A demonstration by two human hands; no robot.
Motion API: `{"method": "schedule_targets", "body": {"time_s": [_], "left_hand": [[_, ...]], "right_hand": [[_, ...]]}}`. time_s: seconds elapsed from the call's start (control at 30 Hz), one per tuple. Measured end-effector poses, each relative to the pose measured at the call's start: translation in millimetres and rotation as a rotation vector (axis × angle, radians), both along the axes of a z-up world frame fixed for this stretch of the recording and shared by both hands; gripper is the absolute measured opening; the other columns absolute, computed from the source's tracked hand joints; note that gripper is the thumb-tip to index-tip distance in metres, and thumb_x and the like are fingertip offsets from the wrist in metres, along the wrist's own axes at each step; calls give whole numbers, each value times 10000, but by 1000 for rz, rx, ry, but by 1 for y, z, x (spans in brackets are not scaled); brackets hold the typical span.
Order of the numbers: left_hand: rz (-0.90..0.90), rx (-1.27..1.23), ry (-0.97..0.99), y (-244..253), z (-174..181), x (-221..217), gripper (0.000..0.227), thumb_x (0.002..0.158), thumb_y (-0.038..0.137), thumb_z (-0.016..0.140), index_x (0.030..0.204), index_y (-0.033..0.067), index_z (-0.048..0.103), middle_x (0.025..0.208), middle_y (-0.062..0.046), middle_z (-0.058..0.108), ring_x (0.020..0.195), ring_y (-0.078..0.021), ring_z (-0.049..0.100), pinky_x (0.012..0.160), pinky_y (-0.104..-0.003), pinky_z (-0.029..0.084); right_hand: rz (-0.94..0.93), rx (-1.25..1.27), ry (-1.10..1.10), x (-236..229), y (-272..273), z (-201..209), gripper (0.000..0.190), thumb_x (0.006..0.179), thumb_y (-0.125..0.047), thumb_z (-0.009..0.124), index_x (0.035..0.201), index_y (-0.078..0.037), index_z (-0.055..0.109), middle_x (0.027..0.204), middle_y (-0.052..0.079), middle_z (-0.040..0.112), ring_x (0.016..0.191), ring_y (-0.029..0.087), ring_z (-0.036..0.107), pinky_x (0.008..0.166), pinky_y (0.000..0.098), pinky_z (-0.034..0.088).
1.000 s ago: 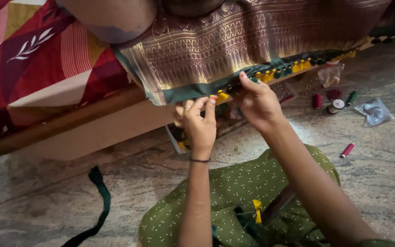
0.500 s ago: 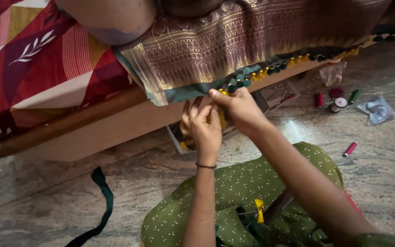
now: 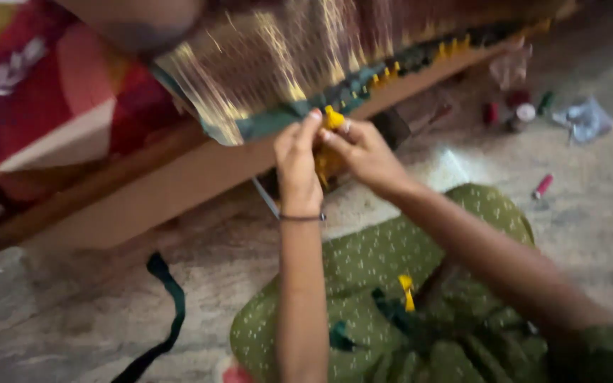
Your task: The person is decorating the edge of a piece of fabric by attaching decorative yellow tassels and dark beads.
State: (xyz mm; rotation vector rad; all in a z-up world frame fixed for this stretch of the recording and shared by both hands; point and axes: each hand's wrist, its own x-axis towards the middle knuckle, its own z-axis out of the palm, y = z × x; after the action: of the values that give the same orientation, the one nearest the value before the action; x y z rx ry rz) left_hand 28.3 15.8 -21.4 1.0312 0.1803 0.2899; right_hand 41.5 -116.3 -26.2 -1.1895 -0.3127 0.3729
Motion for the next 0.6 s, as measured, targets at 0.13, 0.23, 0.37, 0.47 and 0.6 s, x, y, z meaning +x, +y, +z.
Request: {"method": "schedule_targets", "body": {"time_s": [0.13,0.23,0.37,0.47,0.6], "left_hand": [[108,75,-23,4,-3,7,83,887,104,705,857,53,764,912,-6,760,880,-82,687,850,-226,532],[61,40,-166,18,-25,8,157,990,71,769,866,2,702,947,-63,711,895,-155,667,852,-309,546],[-54,22,17,15,8,-2,176,937,151,695,915,-14,752,919,-140,771,816,-222,760,755,-313,581],[-115,-41,-37,18,6,1,201,957,163,700,945,-35,728,904,-184,777,773,-236,744,732,-342,604],[-162,-63,7,23,10,3,197,936,165,706,951,-30,721,920,-165,771,791,-238,765,718,-383,647]], "right_hand": [[-162,-578,-632,-7,-44,-3,237,945,-117,671,1116,47,664,1005,157,669,813,219,677,705,346,551],[398,-1141,-785,-29,-104,-81,207,966,-186,644,930,5,715,876,213,705,817,365,689,743,454,553],[1134,-1567,-635,-90,-153,-145,308,1046,-282,550,967,-39,721,945,150,716,827,281,743,747,400,634],[1064,-1407,-1016,-128,-178,-184,273,863,-233,675,1044,-31,701,923,165,731,841,339,722,772,449,595],[793,-1436,-1201,-129,-199,-186,253,792,-166,627,1010,-100,738,951,126,747,868,317,736,729,441,600]]}}
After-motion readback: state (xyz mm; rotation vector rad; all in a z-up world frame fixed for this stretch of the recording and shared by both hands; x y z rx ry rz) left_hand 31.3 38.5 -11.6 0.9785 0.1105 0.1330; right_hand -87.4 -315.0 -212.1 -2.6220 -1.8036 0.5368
